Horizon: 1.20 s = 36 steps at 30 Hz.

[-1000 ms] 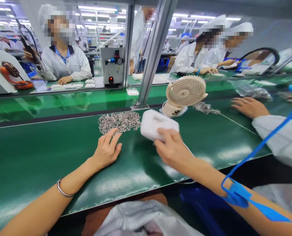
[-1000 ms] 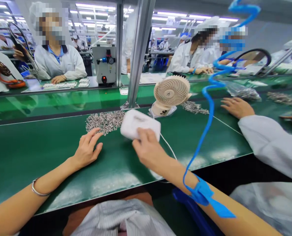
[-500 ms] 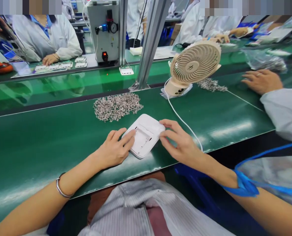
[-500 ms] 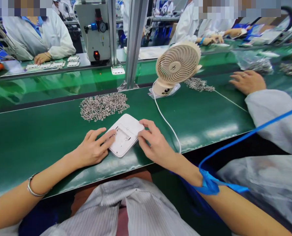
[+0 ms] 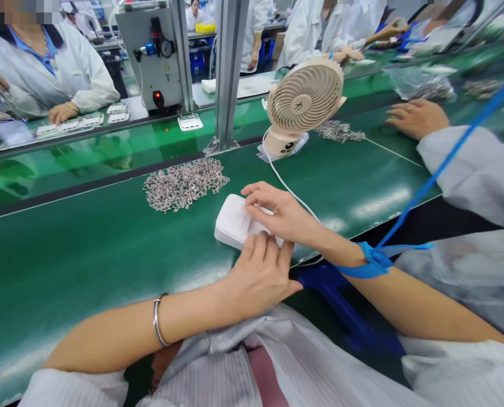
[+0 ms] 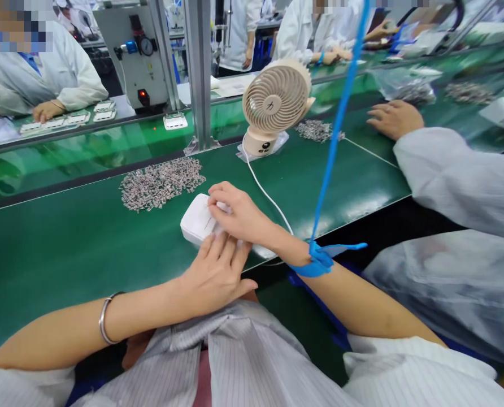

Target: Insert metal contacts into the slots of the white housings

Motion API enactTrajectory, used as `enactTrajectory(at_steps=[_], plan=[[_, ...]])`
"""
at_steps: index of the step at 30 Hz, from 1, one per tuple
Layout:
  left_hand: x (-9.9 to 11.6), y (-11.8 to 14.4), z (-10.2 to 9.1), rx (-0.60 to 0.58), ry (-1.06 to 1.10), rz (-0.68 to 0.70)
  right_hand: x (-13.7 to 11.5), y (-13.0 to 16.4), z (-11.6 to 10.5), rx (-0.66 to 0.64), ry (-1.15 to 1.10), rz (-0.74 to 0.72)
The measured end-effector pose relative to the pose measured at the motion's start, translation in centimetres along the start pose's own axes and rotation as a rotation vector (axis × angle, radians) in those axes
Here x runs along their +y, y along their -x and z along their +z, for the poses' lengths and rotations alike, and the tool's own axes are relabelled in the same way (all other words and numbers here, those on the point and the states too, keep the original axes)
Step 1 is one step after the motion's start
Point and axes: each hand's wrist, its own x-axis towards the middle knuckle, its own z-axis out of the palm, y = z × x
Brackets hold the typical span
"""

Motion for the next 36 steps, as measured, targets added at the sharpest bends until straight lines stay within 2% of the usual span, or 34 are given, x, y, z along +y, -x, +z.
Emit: enactTrajectory(at_steps=[2,4,10,16,21,23,25,29,33,36], plan=[[-0.9,0.1,0.0,-0.018,-0.045,-0.014,0.7,0.5,-1.1,0.044,0.090,0.012],[-1.7,0.4,0.1,-0.037,-0.128,-0.018,1.5,1.1,-1.9,0.028,0.202,0.025],[-1.8,0.6,0.4,-0.007,-0.309,-0.018,2.3,1.8,-2.1,-0.187,0.410,0.066],[-1.7,0.5,0.6,0.007,-0.274,-0.023,0.7,1.2,-1.0,-0.303,0.689,0.168],[-2.3,0.4,1.2,-0.038,-0.173,0.005,-0.9,0.6,-0.2,-0.394,0.870,0.180],[-2.5,0.2,1.3,-0.034,-0.161,0.011,-0.7,0.7,-0.1,-0.351,0.858,0.179],[-2.7,0.1,1.3,-0.026,-0.151,0.029,-0.1,1.0,-0.2,-0.244,0.792,0.181],[-2.9,-0.3,1.3,-0.022,-0.152,0.057,1.9,2.4,0.1,0.046,0.513,0.140],[-2.8,-0.5,1.3,-0.017,-0.155,0.058,3.1,4.4,1.4,0.354,0.185,0.113],[-2.7,-0.5,1.3,-0.007,-0.161,0.055,3.2,5.6,2.2,0.436,0.126,0.120]])
